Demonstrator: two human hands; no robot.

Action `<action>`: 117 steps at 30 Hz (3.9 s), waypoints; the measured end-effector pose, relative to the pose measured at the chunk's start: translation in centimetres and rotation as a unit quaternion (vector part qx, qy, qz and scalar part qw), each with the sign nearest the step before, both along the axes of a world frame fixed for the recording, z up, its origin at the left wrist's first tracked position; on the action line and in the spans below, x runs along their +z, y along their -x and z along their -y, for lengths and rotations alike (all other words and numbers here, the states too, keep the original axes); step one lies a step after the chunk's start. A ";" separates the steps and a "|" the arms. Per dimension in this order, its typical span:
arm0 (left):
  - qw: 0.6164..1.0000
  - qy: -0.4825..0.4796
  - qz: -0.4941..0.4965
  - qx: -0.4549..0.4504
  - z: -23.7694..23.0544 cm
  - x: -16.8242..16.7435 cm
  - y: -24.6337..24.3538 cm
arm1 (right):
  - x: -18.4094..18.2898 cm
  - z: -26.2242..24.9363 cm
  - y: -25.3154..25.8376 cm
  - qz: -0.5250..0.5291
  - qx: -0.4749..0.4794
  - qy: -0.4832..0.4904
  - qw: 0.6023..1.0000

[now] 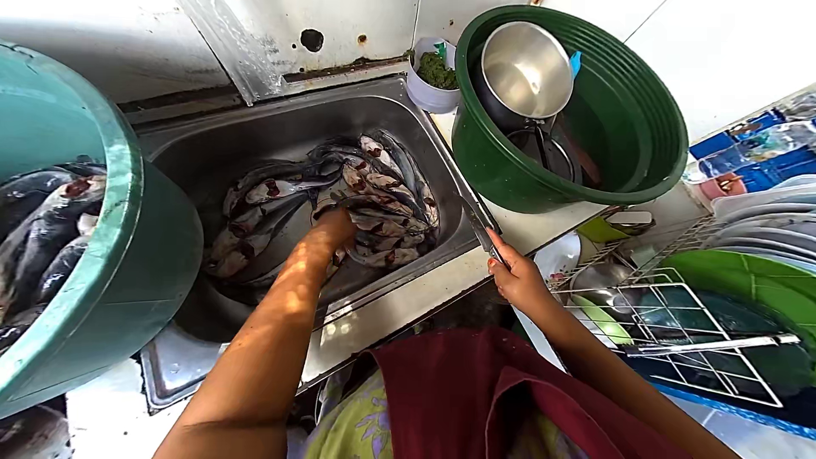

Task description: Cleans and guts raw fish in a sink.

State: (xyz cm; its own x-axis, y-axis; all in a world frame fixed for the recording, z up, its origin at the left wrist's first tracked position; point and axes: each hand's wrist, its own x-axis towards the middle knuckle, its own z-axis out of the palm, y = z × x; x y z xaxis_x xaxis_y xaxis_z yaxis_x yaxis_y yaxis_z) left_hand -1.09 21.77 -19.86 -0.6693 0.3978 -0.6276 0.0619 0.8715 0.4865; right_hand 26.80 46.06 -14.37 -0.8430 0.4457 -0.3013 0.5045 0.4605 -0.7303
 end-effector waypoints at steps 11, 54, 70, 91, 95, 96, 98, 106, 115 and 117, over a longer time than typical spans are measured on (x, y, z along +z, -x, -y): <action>0.974 0.002 0.204 -0.093 -5.1 -3.1 -5.7 | -1.3 -0.6 0.1 0.000 0.006 0.029 1.000; 0.987 0.038 0.145 0.054 -9.4 -5.9 -5.3 | -2.5 -4.7 -3.7 -0.011 -0.030 0.103 0.994; 0.808 -0.454 0.101 0.362 2.7 -0.7 -6.9 | -0.2 -2.0 1.7 -0.005 0.083 0.080 0.993; 0.656 -0.658 0.223 0.295 1.1 -2.0 -7.4 | 3.5 6.4 8.5 0.028 0.302 -0.113 0.946; 0.689 -0.632 0.200 0.294 1.1 -1.6 -7.0 | 3.9 6.9 8.8 0.052 0.320 -0.136 0.936; 0.688 -0.629 0.194 0.306 1.1 -1.4 -7.0 | 3.9 6.9 8.8 0.053 0.321 -0.142 0.935; 0.676 -0.634 0.186 0.326 1.1 -1.4 -6.9 | 3.8 6.8 8.8 0.049 0.317 -0.150 0.935; 0.655 -0.609 0.224 0.387 0.7 -1.4 -6.6 | 4.3 7.3 9.8 0.044 0.273 -0.167 0.946; 0.725 -0.596 0.096 0.330 -0.2 -1.2 -6.7 | 5.0 9.2 10.6 0.036 0.296 -0.228 0.927; 0.734 -0.596 0.081 0.316 -0.3 -1.3 -6.8 | 4.8 9.5 10.3 0.044 0.298 -0.224 0.927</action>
State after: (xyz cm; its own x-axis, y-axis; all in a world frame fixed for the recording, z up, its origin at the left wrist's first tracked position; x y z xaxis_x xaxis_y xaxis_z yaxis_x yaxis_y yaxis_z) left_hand 5.69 22.08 -21.15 -0.9111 0.3719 -0.1776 -0.3144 -0.3487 0.8829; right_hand 16.49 36.59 -9.62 -0.9609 0.0059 -0.2768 0.1111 0.9239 -0.3662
